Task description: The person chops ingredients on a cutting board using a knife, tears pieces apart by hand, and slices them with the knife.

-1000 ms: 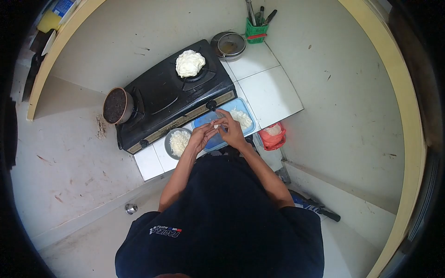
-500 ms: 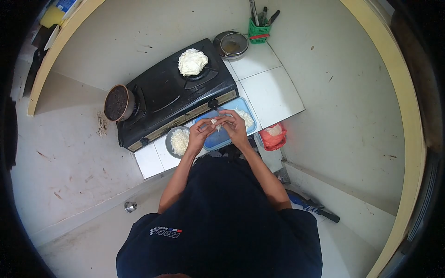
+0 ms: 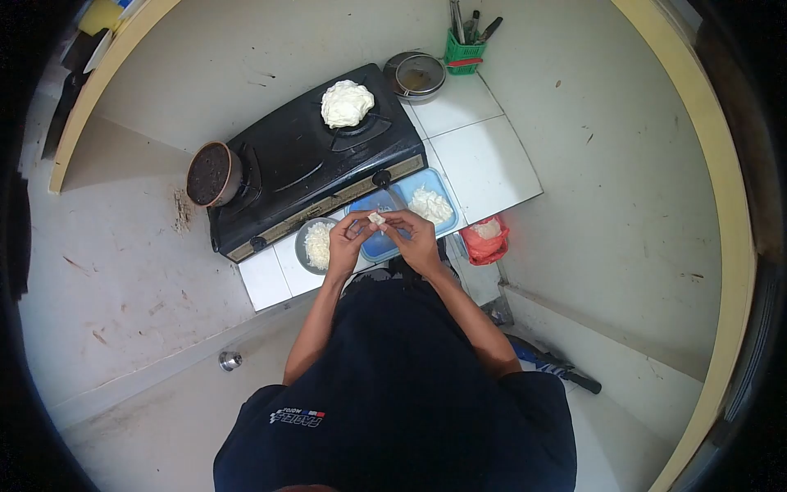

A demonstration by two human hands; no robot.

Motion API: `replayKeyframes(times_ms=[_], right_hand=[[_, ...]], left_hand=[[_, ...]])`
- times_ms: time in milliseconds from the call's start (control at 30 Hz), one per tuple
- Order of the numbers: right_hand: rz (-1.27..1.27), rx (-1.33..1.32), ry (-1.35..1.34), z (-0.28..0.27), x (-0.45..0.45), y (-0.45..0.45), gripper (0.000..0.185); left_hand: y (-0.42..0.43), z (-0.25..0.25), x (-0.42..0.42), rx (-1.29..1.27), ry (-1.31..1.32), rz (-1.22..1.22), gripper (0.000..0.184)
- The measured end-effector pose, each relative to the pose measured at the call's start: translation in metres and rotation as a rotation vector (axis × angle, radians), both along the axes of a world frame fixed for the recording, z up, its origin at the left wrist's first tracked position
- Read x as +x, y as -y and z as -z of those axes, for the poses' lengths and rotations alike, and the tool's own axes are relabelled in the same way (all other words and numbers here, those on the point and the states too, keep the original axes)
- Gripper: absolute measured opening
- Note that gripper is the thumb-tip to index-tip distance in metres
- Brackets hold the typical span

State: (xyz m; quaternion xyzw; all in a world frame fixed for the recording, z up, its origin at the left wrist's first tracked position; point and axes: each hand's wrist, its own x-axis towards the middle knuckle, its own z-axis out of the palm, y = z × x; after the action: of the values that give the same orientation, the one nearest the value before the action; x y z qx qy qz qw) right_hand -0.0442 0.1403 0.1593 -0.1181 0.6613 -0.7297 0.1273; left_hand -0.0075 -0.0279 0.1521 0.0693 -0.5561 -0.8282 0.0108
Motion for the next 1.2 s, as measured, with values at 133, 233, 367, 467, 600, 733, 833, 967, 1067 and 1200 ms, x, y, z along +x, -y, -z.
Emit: replayKeyframes(times_ms=[133,233,367,467,600,733,833,967,1067,1200], right_hand=[[-0.069,-0.025,0.055,0.003,0.004,0.003,0.022],[-0.142,0.178,0.009,-0.007,0.001,0.001,0.027],[-0.140,0.509,-0.107,0.053,-0.015,-0.024,0.037],[-0.106,0.885,-0.500,0.102,-0.021,-0.044,0.037],[-0.253,1.002,-0.383,0.127,-0.026,-0.043,0.043],[-0.214,0.903,-0.375,0.135,-0.024,-0.041,0.048],[-0.216,0.819,-0.256,0.112,-0.027,-0.051,0.047],[-0.198,0.669,-0.111,0.090,-0.020,-0.072,0.048],[-0.177,0.594,-0.042,0.086,-0.012,-0.085,0.049],[-0.189,0.466,-0.033,0.099,-0.002,-0.099,0.048]], left_hand=[[0.008,0.003,0.013,0.016,0.010,0.014,0.030],[0.016,0.013,0.020,-0.084,0.025,-0.012,0.030],[0.027,0.043,0.027,-0.211,0.108,-0.153,0.026],[0.032,0.055,0.031,-0.327,0.202,-0.126,0.023],[0.025,0.064,0.031,-0.713,0.151,-0.076,0.019],[0.017,0.075,0.022,-0.950,0.118,-0.013,0.018],[0.013,0.105,0.015,-1.095,0.072,0.009,0.017],[0.006,0.124,0.009,-1.191,0.049,-0.019,0.020],[-0.001,0.127,0.008,-1.332,-0.023,-0.147,0.014],[-0.018,0.147,0.023,-1.353,-0.025,-0.281,0.002]])
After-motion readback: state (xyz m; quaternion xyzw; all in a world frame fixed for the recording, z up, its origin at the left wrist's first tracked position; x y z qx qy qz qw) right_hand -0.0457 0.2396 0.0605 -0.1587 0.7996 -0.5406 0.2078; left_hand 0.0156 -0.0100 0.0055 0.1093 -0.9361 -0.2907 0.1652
